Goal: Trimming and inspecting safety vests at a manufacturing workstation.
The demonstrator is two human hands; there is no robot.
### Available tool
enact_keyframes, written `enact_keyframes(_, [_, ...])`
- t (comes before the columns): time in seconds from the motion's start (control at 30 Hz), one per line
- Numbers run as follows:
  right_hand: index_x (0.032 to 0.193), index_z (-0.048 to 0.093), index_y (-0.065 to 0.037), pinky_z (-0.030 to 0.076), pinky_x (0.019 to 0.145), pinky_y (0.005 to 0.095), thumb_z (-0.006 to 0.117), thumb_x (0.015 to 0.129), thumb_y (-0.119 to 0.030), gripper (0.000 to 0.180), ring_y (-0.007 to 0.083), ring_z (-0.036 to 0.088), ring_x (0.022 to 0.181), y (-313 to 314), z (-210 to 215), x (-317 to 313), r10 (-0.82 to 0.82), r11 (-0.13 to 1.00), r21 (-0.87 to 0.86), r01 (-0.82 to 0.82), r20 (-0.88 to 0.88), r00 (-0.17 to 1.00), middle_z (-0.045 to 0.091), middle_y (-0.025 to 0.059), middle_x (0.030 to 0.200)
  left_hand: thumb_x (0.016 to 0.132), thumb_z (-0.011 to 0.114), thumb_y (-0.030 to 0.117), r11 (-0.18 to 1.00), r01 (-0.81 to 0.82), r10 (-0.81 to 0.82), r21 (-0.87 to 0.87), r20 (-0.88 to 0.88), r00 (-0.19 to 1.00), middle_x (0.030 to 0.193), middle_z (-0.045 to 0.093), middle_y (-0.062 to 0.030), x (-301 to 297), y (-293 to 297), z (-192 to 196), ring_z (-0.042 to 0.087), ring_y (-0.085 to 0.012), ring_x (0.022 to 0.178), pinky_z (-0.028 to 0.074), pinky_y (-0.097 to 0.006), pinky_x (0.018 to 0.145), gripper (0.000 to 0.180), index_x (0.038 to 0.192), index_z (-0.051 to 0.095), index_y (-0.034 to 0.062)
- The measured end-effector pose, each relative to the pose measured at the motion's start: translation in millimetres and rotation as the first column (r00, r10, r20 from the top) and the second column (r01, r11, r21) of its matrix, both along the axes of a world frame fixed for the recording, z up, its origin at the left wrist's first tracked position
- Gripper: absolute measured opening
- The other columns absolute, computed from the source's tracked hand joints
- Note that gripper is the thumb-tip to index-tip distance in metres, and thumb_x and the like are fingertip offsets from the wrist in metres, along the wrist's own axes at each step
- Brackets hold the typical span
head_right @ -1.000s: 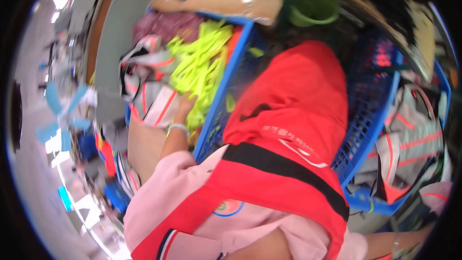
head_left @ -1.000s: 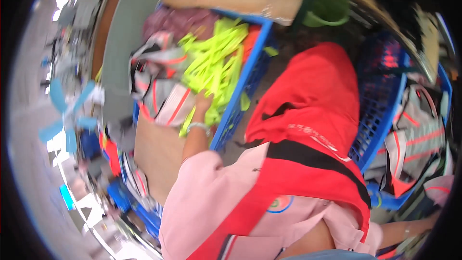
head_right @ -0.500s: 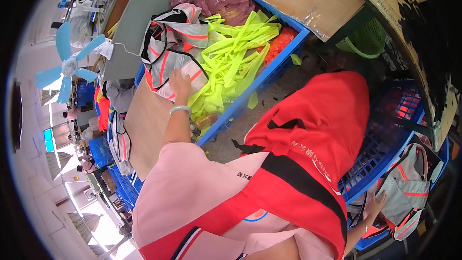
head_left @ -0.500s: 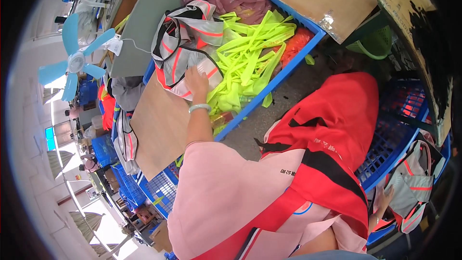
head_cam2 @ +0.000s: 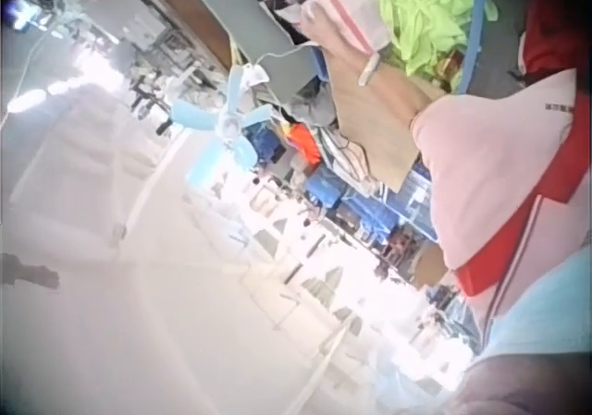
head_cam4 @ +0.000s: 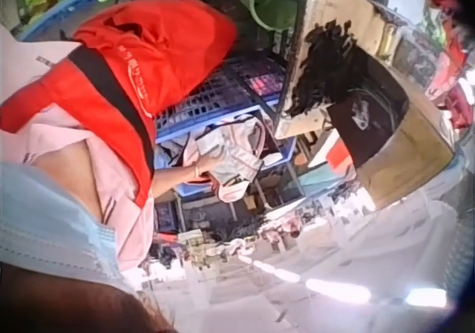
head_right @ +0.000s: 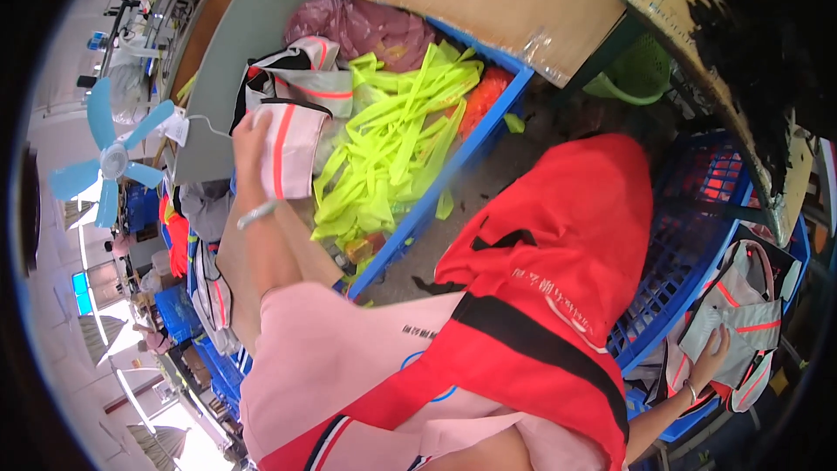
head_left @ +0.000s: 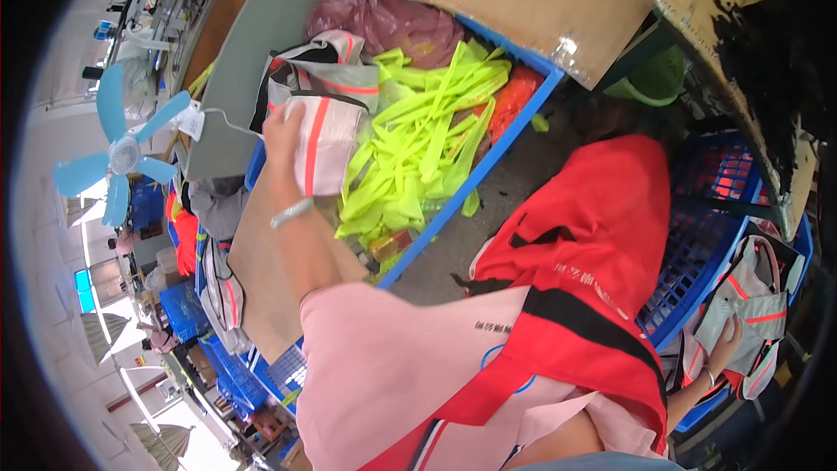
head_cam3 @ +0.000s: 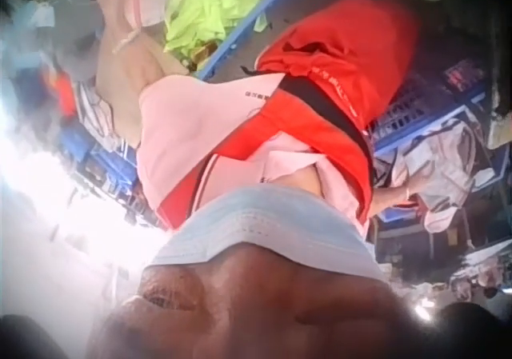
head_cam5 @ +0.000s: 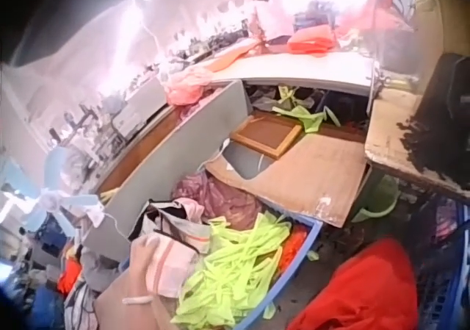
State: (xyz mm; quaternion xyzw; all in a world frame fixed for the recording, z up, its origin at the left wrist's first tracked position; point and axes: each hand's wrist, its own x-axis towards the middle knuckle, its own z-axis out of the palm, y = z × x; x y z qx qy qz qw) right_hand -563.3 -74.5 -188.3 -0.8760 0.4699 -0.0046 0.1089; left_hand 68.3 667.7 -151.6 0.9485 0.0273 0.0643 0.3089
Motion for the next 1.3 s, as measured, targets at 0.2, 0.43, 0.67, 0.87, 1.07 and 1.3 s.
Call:
enact_keyframes(0.2, [0.121, 0.056, 0.0, 0.039, 0.097, 0.0311, 0.052, 0.094, -0.016, 0.032, 0.0243, 0.055, 0.114, 71.8, 34.6, 158.4, 0.079, 0.987, 0.104, -0.125, 0.362, 0.929, 0.06, 0.014, 0.12, 0.091, 0.059, 0.011, 0.532, 0.265, -0.223, -0.804, 0.168, 0.96, 0.098, 0.064, -0.0024, -65.2, -191.0, 110.2, 0.058, -0.0078, 0.087, 0.046, -0.023, 0.077, 0.02, 0.108, 0.061, -0.0003])
enact_keyframes(0.43, [0.14, 0.032, 0.004, 0.036, 0.103, 0.0356, 0.07, 0.077, -0.037, 0.084, 0.0251, 0.049, 0.121, 187.9, 127.4, 334.1, 0.014, 0.481, 0.252, -0.84, 0.955, 0.295, 0.046, 0.0187, 0.134, 0.095, 0.055, 0.013, 0.274, 0.539, -0.409, -0.796, 0.411, 0.815, 0.109, 0.061, -0.006, -160.3, -379.9, 100.4, 0.059, -0.0134, 0.096, 0.048, -0.029, 0.086, 0.025, 0.117, 0.052, 0.0022])
enact_keyframes(0.67, [0.117, 0.054, 0.002, 0.042, 0.087, 0.0232, 0.061, 0.087, -0.004, 0.032, 0.0086, 0.05, 0.103, 142.1, 108.7, 304.4, -0.491, 0.567, 0.526, -0.633, 0.834, 0.253, 0.053, 0.0054, 0.116, 0.081, 0.072, 0.015, 0.469, 0.864, -0.802, -0.184, 0.321, 0.504, 0.074, 0.061, -0.0105, -168.0, -449.5, 124.0, 0.059, -0.0227, 0.067, 0.047, -0.03, 0.061, 0.017, 0.086, 0.063, 0.0009])
enact_keyframes(0.87, [0.11, 0.058, 0.002, 0.043, 0.085, 0.0245, 0.061, 0.087, -0.004, 0.024, 0.0093, 0.052, 0.098, 140.5, 116.9, 311.4, -0.397, 0.711, 0.375, -0.595, 0.912, 0.101, 0.055, 0.0032, 0.105, 0.077, 0.075, 0.019, 0.4, 0.856, -0.69, 0.328, 0.722, 0.046, 0.065, 0.06, -0.0075, -155.3, -539.4, 148.3, 0.057, -0.0167, 0.058, 0.046, -0.028, 0.057, 0.022, 0.086, 0.066, 0.001])
enact_keyframes(1.07, [0.114, 0.059, 0.002, 0.046, 0.084, 0.0261, 0.059, 0.091, -0.019, 0.032, 0.0114, 0.056, 0.095, 83.5, 138.8, 311.2, -0.116, 0.818, 0.206, -0.537, 0.973, 0.198, 0.061, 0.0066, 0.104, 0.076, 0.077, 0.02, 0.055, 0.917, -0.977, -0.395, 0.17, 0.131, 0.071, 0.062, -0.003, -140.0, -569.5, 166.9, 0.057, -0.009, 0.066, 0.046, -0.022, 0.063, 0.027, 0.093, 0.067, 0.0012])
enact_keyframes(1.3, [0.102, 0.063, 0.002, 0.046, 0.075, 0.021, 0.064, 0.087, -0.019, 0.026, 0.0052, 0.056, 0.083, 33.6, 171.7, 330.2, -0.274, 0.707, 0.357, -0.61, 0.934, 0.229, 0.063, 0.0014, 0.09, 0.077, 0.076, 0.02, 0.005, 0.87, -0.998, -0.493, 0.055, 0.037, 0.079, 0.065, -0.0015, -124.0, -597.3, 174.9, 0.058, -0.0074, 0.073, 0.047, -0.022, 0.067, 0.029, 0.095, 0.067, 0.0001])
